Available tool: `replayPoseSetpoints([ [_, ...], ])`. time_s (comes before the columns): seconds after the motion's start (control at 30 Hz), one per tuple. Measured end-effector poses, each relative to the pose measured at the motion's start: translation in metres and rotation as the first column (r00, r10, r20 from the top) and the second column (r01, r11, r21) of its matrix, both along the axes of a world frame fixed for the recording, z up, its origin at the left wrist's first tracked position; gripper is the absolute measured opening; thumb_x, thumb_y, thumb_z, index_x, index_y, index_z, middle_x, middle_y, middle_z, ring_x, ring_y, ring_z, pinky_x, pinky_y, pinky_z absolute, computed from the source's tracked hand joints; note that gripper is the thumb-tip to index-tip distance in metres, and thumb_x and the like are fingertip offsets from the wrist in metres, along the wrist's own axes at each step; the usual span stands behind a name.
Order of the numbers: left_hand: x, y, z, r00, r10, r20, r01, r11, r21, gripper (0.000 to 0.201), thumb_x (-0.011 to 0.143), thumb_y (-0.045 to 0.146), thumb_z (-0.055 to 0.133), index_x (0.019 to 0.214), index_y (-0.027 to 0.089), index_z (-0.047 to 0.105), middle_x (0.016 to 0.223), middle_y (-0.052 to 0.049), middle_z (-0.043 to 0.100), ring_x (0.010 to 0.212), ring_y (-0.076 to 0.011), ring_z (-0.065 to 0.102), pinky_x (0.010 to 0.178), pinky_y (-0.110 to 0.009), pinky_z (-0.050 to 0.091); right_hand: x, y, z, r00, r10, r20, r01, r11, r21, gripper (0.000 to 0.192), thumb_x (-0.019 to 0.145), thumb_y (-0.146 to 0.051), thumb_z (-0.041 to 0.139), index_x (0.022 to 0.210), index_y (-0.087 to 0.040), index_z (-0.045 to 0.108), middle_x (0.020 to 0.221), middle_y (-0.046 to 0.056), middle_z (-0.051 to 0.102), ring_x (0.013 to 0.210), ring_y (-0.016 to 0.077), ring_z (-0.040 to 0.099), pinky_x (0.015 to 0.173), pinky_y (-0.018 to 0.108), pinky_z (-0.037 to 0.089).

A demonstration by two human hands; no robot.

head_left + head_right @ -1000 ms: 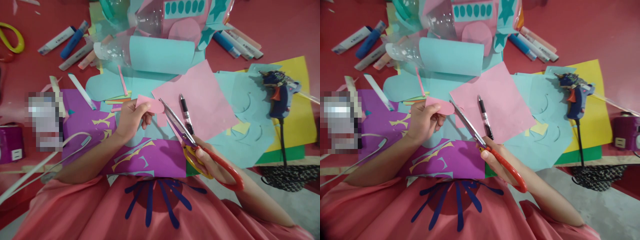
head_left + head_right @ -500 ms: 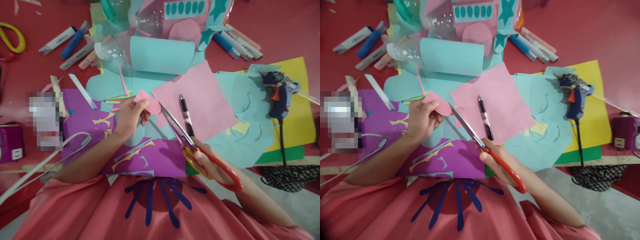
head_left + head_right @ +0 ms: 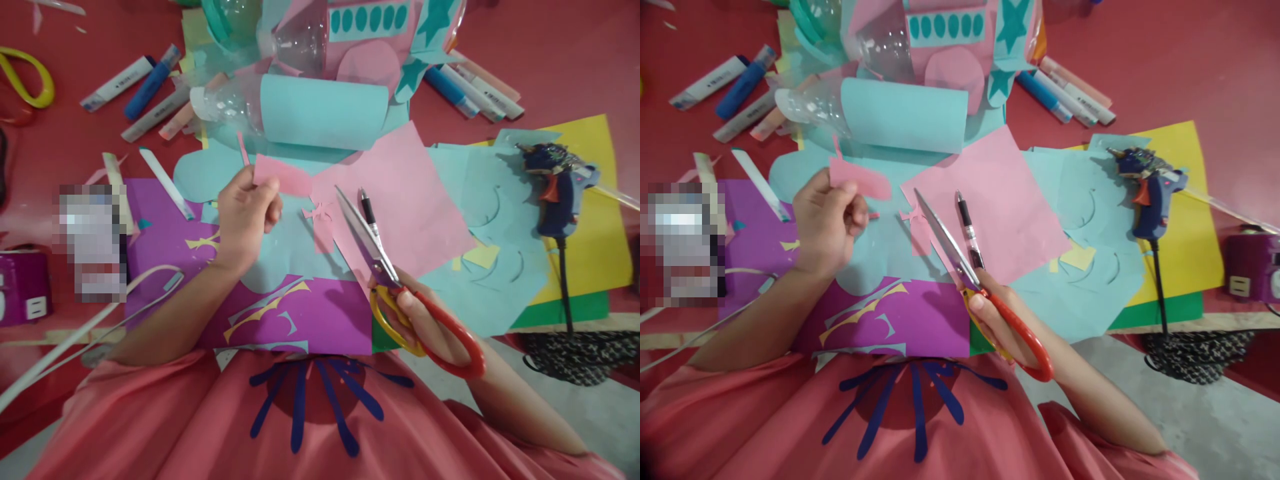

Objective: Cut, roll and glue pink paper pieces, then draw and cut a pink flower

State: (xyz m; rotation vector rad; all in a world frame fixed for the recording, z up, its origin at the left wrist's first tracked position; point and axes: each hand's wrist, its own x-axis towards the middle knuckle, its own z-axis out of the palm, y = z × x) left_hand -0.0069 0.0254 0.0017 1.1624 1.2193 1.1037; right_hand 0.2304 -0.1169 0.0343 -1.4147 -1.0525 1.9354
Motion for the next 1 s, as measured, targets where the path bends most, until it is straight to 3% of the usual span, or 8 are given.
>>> replayPoseSetpoints([
  [0.1,-0.006,0.004,-0.005,1.0,-0.014,-0.026,0.017,0.991,0.132,0.04,0.087,0.037,0.063,0.122,0.033,0.047,0.088,0.004,0.062,0.047,-0.0055,0.048,0.039,-0.024,0.038,0.003,0.002,-0.002,0.988,-0.088,-0.124,0.088,0.996,-0.004,0.038,0.096,-0.06,0.041,0.104,-0.024,0.053,0.057,-0.008,0.044,0.033,0.0061,0.031,0.032,0.022,0.026],
  [0.2,-0.005,-0.002,-0.007,0.948,-0.011,-0.319,0.124,0.934,0.336,0.049,0.084,0.034,0.066,0.129,0.033,0.045,0.109,-0.001,0.056,0.067,-0.0086,0.055,0.056,-0.026,0.049,0.003,0.006,-0.001,0.967,-0.18,-0.181,0.181,0.983,-0.007,0.034,0.096,-0.057,0.044,0.106,-0.026,0.053,0.059,-0.008,0.046,0.033,0.0061,0.031,0.032,0.022,0.029],
  [0.3,0.002,-0.013,-0.006,0.649,-0.145,-0.747,0.485,0.835,0.26,0.024,0.082,0.028,0.065,0.106,0.025,0.061,0.114,-0.006,0.059,0.105,-0.024,0.058,0.092,-0.043,0.05,0.003,0.007,0.001,0.96,-0.215,-0.182,0.212,0.977,-0.036,0.033,0.095,-0.056,0.047,0.107,-0.025,0.053,0.059,-0.008,0.046,0.032,0.0063,0.032,0.031,0.022,0.028],
  [0.37,0.008,-0.019,-0.004,0.487,-0.159,-0.859,0.529,0.836,0.145,0.034,0.077,0.03,0.071,0.108,0.022,0.061,0.124,-0.011,0.057,0.117,-0.0314,0.053,0.1,-0.049,0.045,0.003,0.007,0.001,0.961,-0.21,-0.182,0.208,0.978,-0.031,0.034,0.095,-0.056,0.047,0.107,-0.025,0.053,0.058,-0.008,0.045,0.032,0.0064,0.032,0.031,0.022,0.028],
  [0.5,0.014,-0.024,-0.002,0.378,-0.188,-0.907,0.528,0.848,0.044,0.031,0.078,0.029,0.072,0.105,0.02,0.06,0.134,-0.013,0.052,0.127,-0.0347,0.046,0.105,-0.051,0.04,0.002,0.004,-0.002,0.963,-0.197,-0.183,0.2,0.98,-0.003,0.036,0.096,-0.056,0.046,0.11,-0.024,0.053,0.058,-0.008,0.046,0.032,0.0059,0.032,0.031,0.021,0.028],
  [0.73,0.011,-0.021,-0.011,0.498,-0.2,-0.844,0.53,0.841,0.113,0.012,0.079,0.026,0.069,0.089,0.022,0.062,0.123,-0.01,0.058,0.12,-0.0325,0.048,0.1,-0.051,0.04,0.003,0.002,-0.004,0.969,-0.19,-0.16,0.189,0.982,-0.024,0.037,0.095,-0.058,0.047,0.111,-0.025,0.052,0.064,-0.007,0.049,0.033,0.0051,0.032,0.031,0.022,0.027],
  [0.9,0.01,-0.02,-0.004,0.76,-0.254,-0.598,0.482,0.837,0.258,0.004,0.085,0.022,0.058,0.083,0.023,0.055,0.095,-0.004,0.062,0.092,-0.0194,0.058,0.087,-0.036,0.048,0.003,0.003,-0.002,0.976,-0.161,-0.147,0.164,0.987,0.005,0.036,0.095,-0.059,0.046,0.106,-0.025,0.053,0.055,-0.009,0.044,0.032,0.0066,0.032,0.033,0.023,0.029],
  [1.0,0.011,-0.02,0.001,0.894,-0.237,-0.381,0.344,0.907,0.242,0.006,0.085,0.025,0.06,0.087,0.023,0.055,0.086,0.0,0.061,0.076,-0.0127,0.058,0.074,-0.027,0.05,0.004,0.004,-0.002,0.978,-0.145,-0.153,0.145,0.989,-0.006,0.039,0.095,-0.063,0.043,0.096,-0.025,0.052,0.051,-0.009,0.042,0.031,0.0073,0.032,0.032,0.024,0.028],
])
